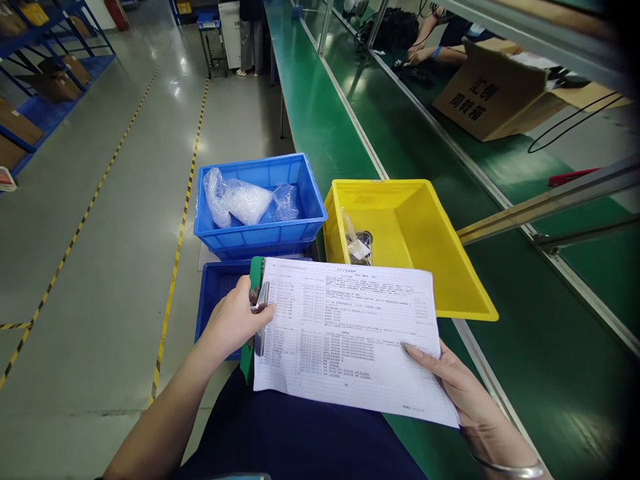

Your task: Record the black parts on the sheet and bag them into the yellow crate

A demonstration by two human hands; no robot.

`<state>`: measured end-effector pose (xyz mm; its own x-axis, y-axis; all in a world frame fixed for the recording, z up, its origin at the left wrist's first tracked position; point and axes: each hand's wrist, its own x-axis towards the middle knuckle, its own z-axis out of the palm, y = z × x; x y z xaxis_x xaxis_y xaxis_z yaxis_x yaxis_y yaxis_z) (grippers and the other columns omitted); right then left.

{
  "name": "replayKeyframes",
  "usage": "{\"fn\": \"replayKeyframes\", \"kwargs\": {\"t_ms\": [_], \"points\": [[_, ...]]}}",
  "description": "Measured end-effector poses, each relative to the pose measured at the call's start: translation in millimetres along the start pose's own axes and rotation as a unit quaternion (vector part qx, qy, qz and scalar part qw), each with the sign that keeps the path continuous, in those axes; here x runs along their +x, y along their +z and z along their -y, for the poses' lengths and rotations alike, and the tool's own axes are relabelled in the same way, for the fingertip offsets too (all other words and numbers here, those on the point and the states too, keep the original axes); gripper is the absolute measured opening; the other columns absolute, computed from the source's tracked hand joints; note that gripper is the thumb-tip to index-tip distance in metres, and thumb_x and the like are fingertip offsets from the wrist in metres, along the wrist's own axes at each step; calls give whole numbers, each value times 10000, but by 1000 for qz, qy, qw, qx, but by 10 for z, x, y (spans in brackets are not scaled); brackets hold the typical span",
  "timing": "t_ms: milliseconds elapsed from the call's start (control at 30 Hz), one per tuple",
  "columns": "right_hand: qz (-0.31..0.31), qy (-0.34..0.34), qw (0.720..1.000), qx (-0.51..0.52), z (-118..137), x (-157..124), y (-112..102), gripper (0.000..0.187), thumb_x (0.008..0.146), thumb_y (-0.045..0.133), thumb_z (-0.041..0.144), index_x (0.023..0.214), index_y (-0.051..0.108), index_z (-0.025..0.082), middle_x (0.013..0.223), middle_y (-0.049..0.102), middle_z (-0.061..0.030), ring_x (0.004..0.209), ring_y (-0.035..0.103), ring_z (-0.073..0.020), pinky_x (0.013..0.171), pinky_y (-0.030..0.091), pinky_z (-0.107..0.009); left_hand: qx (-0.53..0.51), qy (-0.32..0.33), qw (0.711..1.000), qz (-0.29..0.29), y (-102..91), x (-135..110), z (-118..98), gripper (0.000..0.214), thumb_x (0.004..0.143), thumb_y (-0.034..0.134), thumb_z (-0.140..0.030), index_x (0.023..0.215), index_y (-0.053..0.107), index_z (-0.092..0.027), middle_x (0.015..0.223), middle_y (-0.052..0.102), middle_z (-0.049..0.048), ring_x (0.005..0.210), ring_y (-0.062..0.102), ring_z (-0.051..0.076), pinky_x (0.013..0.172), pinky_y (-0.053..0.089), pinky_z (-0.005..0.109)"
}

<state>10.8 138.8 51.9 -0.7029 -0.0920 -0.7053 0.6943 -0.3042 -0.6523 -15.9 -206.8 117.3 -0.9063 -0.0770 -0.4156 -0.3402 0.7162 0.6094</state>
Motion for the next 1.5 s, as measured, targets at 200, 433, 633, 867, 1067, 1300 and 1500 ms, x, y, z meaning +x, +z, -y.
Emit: {"fn": "replayKeyframes", "kwargs": {"t_ms": [200, 433, 633, 867, 1067, 1300, 1500], "points": [[4, 7, 1000, -10, 19, 29, 22, 874, 662, 835, 321, 1426, 413, 337, 1272, 657, -75, 1078, 658, -367, 876, 617, -503, -8, 0, 1000, 1, -12, -6, 82, 278, 791, 597, -434, 861, 408, -242, 906, 661, 34, 796, 646, 228, 591, 426, 285], [6, 9, 999, -31, 30, 101, 58, 791, 651, 837, 342, 1362, 493, 304, 1248, 671, -87, 1076, 657, -373, 898, 602, -512, -10, -12, 1000, -2, -34, -18, 147, 295, 798, 574, -437, 817, 349, -248, 877, 640, 10, 769, 626, 218, 569, 407, 288], [12, 24, 999, -41, 42, 180, 162, 671, 645, 844, 333, 1251, 563, 279, 1225, 684, -88, 1083, 655, -369, 905, 598, -508, -12, -27, 1000, -11, -61, -34, 274, 309, 792, 574, -433, 807, 326, -248, 868, 629, 13, 761, 619, 214, 564, 397, 287], [20, 22, 998, -50, 79, 184, 403, 553, 650, 846, 334, 1139, 599, 260, 1223, 686, -85, 1083, 659, -348, 918, 588, -485, -22, -43, 999, -10, -142, -63, 426, 335, 798, 562, -468, 807, 309, -247, 855, 602, 10, 726, 600, 193, 550, 396, 274], [23, 20, 998, -47, 35, 177, 552, 538, 678, 832, 323, 1152, 587, 259, 1219, 689, -78, 1070, 668, -332, 827, 621, -428, -28, -42, 999, -3, -229, -49, 575, 337, 798, 566, -482, 822, 327, -245, 882, 604, 17, 758, 617, 203, 563, 417, 283], [20, 14, 998, -50, -53, 144, 746, 607, 678, 835, 318, 1212, 555, 257, 1225, 686, -79, 1043, 681, -317, 762, 631, -389, -57, -32, 998, 13, -305, -29, 827, 352, 801, 569, -491, 822, 315, -248, 871, 574, -4, 773, 616, 204, 578, 423, 286], [5, 11, 998, -61, -167, 94, 929, 717, 684, 829, 340, 1321, 506, 279, 1241, 677, -77, 1061, 674, -313, 833, 615, -410, -66, -35, 997, 28, -415, -38, 1002, 346, 794, 579, -470, 824, 317, -247, 883, 578, -5, 787, 616, 209, 588, 416, 293]]}}
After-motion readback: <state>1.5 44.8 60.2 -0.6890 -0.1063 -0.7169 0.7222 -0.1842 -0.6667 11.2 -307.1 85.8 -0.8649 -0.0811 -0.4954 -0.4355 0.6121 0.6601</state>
